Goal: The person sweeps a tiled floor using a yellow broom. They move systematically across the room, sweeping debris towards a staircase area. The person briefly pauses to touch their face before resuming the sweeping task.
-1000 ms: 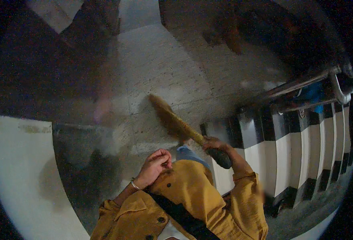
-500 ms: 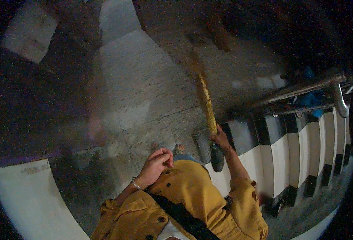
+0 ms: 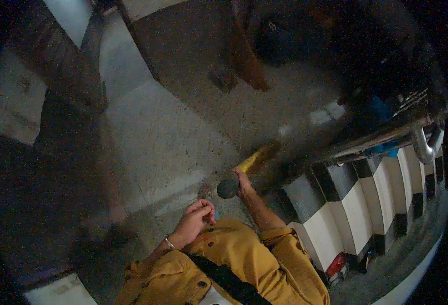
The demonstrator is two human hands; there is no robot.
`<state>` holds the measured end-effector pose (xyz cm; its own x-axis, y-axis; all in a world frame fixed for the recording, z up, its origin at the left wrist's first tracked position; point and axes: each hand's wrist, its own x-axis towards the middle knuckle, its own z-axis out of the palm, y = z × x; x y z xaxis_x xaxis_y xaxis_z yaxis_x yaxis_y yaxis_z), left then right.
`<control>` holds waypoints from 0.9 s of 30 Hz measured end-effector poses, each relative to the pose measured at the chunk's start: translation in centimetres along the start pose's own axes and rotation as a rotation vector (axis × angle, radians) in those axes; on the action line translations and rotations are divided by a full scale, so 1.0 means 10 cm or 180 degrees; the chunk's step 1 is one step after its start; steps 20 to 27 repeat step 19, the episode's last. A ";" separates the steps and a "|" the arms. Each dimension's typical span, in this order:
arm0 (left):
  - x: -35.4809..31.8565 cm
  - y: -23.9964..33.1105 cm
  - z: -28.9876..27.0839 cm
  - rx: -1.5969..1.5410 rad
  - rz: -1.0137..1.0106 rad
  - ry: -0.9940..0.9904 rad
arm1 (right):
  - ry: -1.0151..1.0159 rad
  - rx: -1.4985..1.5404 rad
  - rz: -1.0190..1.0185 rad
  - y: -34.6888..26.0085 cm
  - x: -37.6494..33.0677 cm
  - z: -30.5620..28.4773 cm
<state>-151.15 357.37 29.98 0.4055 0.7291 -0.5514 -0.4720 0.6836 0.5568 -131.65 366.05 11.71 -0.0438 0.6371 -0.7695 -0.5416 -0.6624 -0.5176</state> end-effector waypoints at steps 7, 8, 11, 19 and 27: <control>0.46 0.37 -0.37 -0.0022 -0.0272 -0.0058 | -0.0822 0.1137 -0.0040 -0.41 0.94 -0.44; 0.58 0.39 -0.44 -0.0002 -0.0340 -0.0034 | -0.0845 0.1097 -0.0045 -0.50 0.96 -0.42; 0.78 0.65 -0.46 0.0077 -0.0535 -0.0086 | -0.0251 -0.0139 -0.1000 -0.72 0.79 -0.26; 1.32 0.70 -0.54 0.0109 -0.0943 -0.0107 | 0.0894 -0.0444 -0.0739 -0.58 1.16 -1.10; 1.32 0.70 -0.54 0.0109 -0.0943 -0.0107 | 0.0894 -0.0444 -0.0739 -0.58 1.16 -1.10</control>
